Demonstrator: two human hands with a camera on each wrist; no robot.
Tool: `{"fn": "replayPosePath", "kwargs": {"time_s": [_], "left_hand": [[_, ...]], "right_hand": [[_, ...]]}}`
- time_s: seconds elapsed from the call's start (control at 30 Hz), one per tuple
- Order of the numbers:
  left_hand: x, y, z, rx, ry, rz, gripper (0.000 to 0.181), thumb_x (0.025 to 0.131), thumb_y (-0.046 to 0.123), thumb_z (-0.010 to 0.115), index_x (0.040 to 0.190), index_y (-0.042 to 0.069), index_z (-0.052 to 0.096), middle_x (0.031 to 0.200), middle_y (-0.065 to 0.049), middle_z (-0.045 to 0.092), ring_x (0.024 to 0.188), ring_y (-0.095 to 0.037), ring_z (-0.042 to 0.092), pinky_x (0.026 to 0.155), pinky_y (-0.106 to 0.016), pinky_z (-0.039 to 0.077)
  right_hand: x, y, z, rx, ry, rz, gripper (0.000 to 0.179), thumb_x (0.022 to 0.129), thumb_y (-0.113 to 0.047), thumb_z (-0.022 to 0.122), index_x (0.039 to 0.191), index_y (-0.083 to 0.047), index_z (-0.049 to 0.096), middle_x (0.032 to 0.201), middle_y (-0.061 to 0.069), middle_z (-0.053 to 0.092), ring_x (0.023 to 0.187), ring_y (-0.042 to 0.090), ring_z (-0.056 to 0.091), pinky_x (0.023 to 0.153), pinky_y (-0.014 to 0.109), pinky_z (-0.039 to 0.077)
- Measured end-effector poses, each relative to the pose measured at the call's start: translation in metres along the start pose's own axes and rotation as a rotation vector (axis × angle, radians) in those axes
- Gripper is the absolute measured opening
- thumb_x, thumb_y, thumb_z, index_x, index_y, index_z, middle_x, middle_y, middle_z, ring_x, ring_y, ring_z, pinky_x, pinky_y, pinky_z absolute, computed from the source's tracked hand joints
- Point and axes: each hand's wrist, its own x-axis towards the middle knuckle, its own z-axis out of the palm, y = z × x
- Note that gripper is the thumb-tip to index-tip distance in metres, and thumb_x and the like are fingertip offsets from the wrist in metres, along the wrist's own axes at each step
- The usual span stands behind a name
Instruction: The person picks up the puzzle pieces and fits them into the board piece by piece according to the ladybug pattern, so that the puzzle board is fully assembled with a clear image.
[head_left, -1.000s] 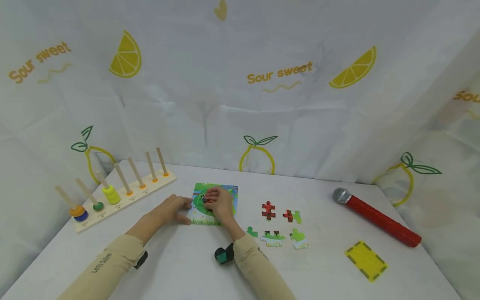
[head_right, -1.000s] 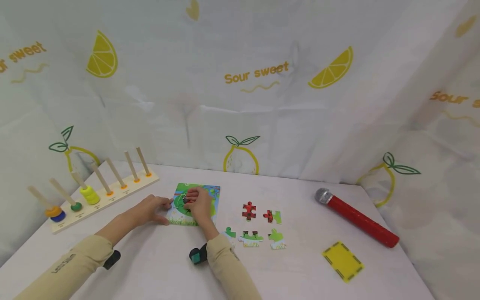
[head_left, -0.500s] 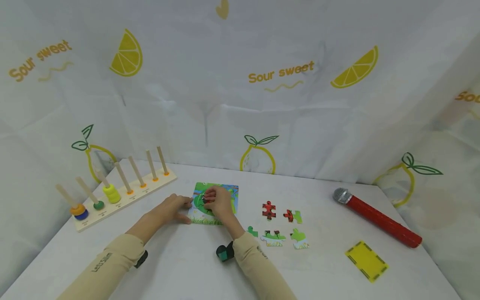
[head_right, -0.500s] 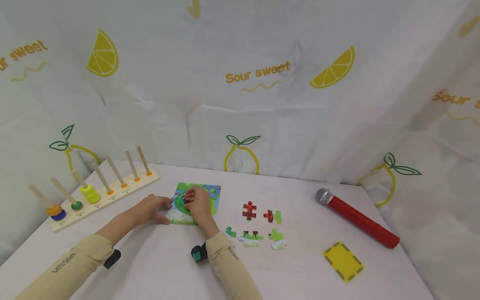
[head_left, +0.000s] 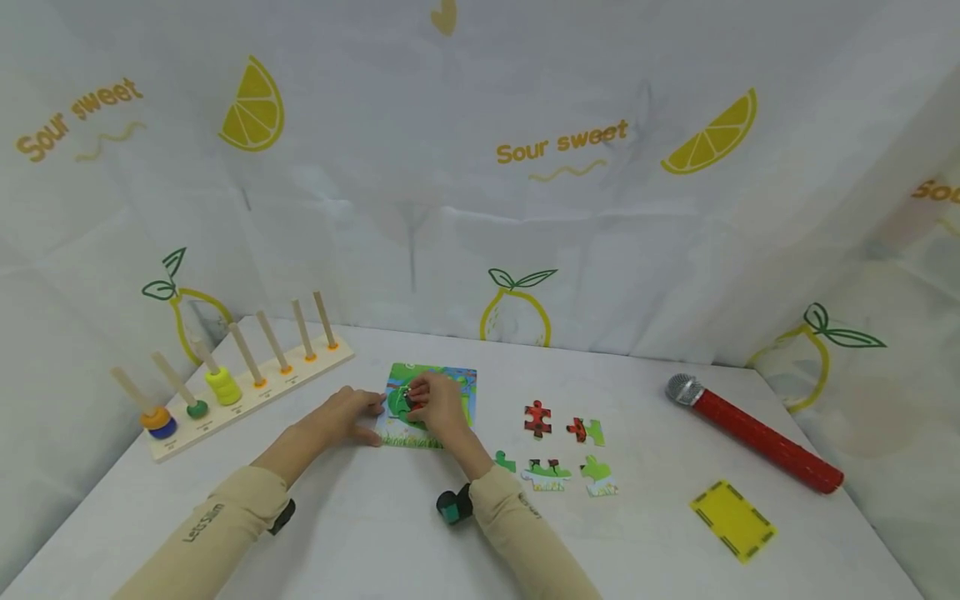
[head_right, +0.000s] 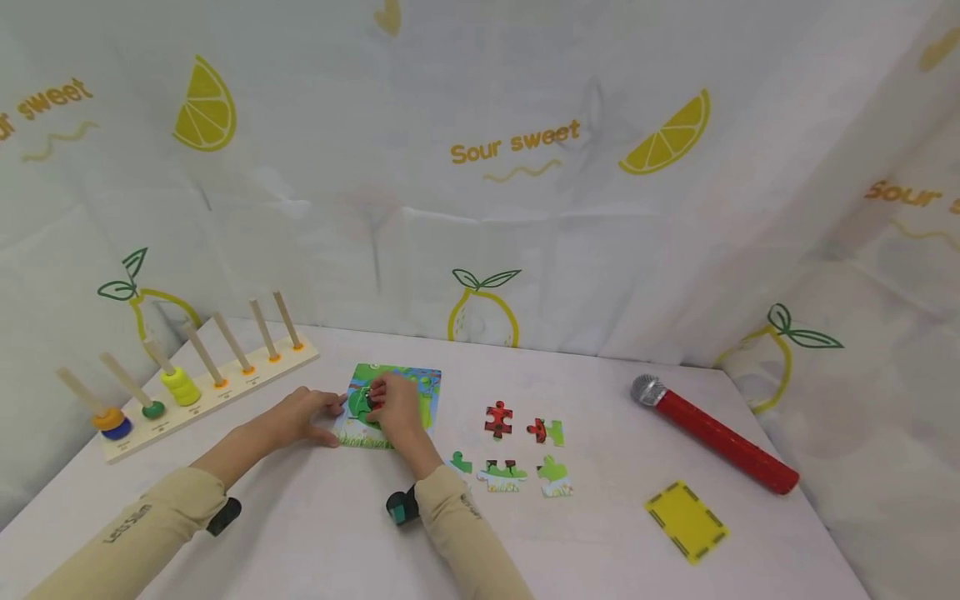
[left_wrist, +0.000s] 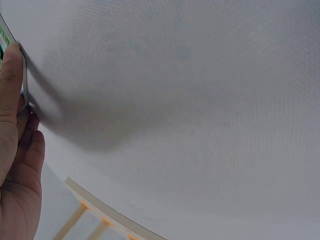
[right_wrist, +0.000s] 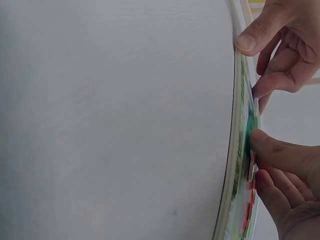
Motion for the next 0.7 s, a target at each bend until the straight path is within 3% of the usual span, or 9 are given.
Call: {"fn": "replayPosePath", "kwargs": {"time_s": [0.4, 0.7], "left_hand": [[0.0019, 0.0014, -0.001, -0.002, -0.014, -0.017, 0.066, 0.072, 0.02, 0.082, 0.122, -0.014, 0.057, 0.105, -0.013, 0.071, 0.108, -0.034, 0.06, 0.098, -0.046, 0.043], [0.0005, -0.0003, -0.0014, -0.001, -0.004, 0.0, 0.065, 0.071, 0.021, 0.083, 0.12, -0.014, 0.058, 0.105, -0.013, 0.071, 0.108, -0.034, 0.061, 0.097, -0.047, 0.043]], "right_hand": [[0.0054, -0.0016, 0.0011, -0.015, -0.018, 0.018, 0.037, 0.068, 0.016, 0.077, 0.101, 0.013, 0.061, 0.097, 0.023, 0.067, 0.092, 0.032, 0.068, 0.078, 0.031, 0.056], [0.0034, -0.0013, -0.0012, 0.071, -0.01, 0.055, 0.041, 0.067, 0.019, 0.076, 0.104, 0.013, 0.061, 0.096, 0.023, 0.066, 0.09, 0.033, 0.067, 0.075, 0.03, 0.056]]}}
